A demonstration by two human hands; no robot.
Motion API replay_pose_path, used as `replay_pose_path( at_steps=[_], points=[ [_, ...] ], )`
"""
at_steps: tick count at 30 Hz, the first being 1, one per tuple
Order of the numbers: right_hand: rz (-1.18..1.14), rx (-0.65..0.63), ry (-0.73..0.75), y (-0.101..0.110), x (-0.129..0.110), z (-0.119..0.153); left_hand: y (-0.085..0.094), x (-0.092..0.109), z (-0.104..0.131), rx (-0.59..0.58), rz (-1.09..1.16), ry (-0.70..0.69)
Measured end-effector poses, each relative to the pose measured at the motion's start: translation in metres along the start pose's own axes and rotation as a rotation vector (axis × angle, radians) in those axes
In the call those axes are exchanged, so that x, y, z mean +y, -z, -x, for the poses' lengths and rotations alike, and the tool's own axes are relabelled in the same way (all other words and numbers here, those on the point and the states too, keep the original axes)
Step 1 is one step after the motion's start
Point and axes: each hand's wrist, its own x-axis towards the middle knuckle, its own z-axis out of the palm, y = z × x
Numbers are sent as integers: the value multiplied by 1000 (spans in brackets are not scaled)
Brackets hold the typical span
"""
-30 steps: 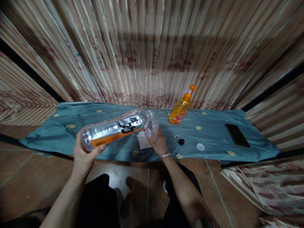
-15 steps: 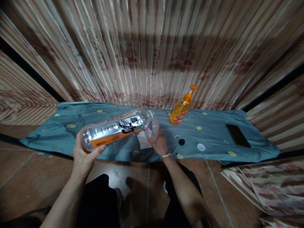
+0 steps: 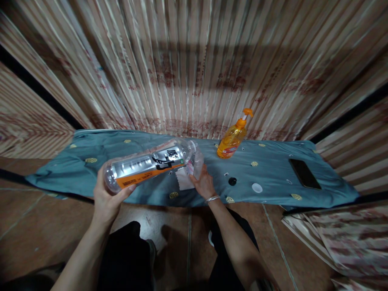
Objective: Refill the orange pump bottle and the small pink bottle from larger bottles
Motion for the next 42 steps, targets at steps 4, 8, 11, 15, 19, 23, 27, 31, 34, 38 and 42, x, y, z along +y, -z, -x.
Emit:
replay_pose_path(
  at_steps=[4, 8, 11, 15, 19, 23, 27, 31, 34, 38, 42],
  points=[
    [16, -28, -36, 4, -5, 1, 1, 1, 0, -13, -3, -2],
    [0, -62, -68, 8, -8, 1, 1, -1, 0, -9, -20, -5],
    [-6, -73, -60, 8, -8, 1, 2, -1, 0, -13, -11, -2],
    [-16, -57, -47, 8, -7, 1, 2, 1, 0, -23, -18, 2],
    [-7, -52, -35, 7, -6, 1, 3, 0, 0, -26, -26, -4],
    [-1, -34, -26, 5, -4, 1, 2, 0, 0, -19, -36, -18],
    [0, -5, -8, 4, -3, 1, 1, 1, 0, -10, -22, -23],
    [-14, 27, 41, 3, -2, 1, 1, 2, -1, -16, -25, -28],
    [-19, 26, 33, 4, -3, 1, 1, 3, -1, -20, -24, -22],
    [-6, -5, 0, 7, -8, 0, 0, 4, 0, -10, -22, -5],
    [5, -24, -36, 10, -13, 1, 0, 4, 0, -4, -14, -2]
  ],
)
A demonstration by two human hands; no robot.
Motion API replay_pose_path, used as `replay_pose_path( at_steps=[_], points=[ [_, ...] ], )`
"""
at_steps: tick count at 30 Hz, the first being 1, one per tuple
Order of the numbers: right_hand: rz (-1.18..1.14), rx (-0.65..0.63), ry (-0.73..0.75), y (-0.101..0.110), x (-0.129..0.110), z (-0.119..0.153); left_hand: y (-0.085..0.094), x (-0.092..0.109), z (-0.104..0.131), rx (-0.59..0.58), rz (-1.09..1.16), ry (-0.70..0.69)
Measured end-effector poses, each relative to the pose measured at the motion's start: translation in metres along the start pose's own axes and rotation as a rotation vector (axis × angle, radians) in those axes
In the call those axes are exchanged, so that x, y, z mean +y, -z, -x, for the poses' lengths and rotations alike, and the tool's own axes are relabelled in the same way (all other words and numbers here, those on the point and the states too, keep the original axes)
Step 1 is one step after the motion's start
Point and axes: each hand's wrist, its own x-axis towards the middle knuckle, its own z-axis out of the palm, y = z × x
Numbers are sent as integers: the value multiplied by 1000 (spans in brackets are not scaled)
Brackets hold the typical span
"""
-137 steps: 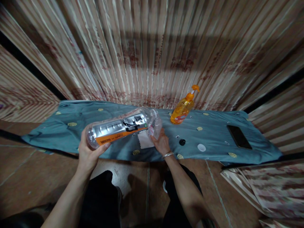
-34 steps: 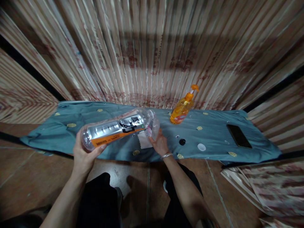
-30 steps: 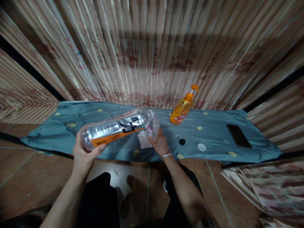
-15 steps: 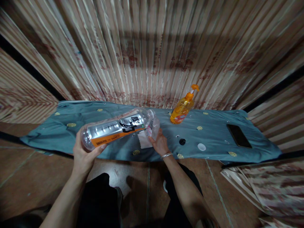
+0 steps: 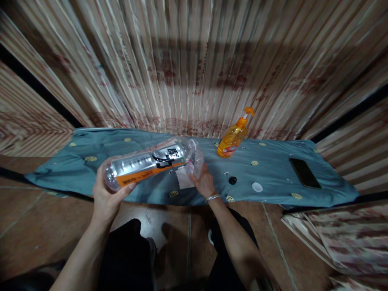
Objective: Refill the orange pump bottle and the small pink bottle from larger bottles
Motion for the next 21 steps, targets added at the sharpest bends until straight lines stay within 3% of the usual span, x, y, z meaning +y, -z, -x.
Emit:
replay_pose_path(
  at_steps=[21],
  points=[
    [13, 17, 28, -4, 5, 0, 3, 0, -2, -19, -18, -10]
  ],
)
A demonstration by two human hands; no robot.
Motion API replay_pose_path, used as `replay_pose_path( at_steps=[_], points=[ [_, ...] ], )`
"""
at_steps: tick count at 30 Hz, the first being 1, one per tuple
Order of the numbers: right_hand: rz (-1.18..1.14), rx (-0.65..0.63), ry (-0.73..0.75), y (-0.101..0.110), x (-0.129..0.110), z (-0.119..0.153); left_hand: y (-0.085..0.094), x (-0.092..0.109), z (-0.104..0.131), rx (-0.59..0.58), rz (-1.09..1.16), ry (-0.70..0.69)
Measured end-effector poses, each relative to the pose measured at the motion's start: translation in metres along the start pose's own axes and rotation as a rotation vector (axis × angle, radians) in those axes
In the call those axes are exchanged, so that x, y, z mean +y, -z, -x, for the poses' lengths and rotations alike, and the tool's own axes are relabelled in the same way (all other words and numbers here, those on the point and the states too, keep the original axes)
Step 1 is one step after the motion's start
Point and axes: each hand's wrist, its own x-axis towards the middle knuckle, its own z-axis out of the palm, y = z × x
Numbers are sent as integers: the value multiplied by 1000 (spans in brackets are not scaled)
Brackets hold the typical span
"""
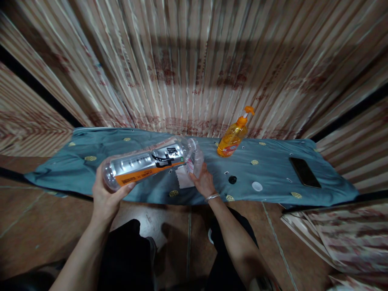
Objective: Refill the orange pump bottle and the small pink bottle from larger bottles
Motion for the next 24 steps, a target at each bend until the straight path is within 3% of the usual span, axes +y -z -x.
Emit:
replay_pose_path(
  at_steps=[24],
  points=[
    [-12, 20, 23, -5, 6, 0, -2, 2, 0, 11, 22, -1]
  ],
)
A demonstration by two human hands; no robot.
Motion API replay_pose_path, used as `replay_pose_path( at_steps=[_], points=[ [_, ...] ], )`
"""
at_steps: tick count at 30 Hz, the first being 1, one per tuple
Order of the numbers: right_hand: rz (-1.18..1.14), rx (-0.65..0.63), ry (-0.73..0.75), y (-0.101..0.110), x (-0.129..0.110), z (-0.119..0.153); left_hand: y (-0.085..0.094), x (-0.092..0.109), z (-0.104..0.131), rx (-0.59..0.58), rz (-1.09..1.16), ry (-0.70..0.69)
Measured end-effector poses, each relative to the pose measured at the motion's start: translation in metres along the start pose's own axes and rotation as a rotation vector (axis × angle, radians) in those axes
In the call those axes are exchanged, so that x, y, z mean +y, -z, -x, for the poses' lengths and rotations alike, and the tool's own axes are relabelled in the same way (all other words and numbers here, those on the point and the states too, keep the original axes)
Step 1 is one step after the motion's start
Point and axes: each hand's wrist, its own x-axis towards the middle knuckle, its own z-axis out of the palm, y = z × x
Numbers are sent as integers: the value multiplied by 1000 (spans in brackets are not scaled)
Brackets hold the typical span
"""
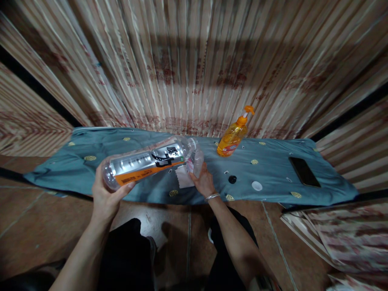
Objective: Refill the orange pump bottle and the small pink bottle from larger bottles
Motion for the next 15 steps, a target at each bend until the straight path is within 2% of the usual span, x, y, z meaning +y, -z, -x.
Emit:
replay_pose_path(
  at_steps=[15],
  points=[
    [-26, 10, -5, 4, -3, 1, 0, -4, 1, 11, 2, 9]
  ],
)
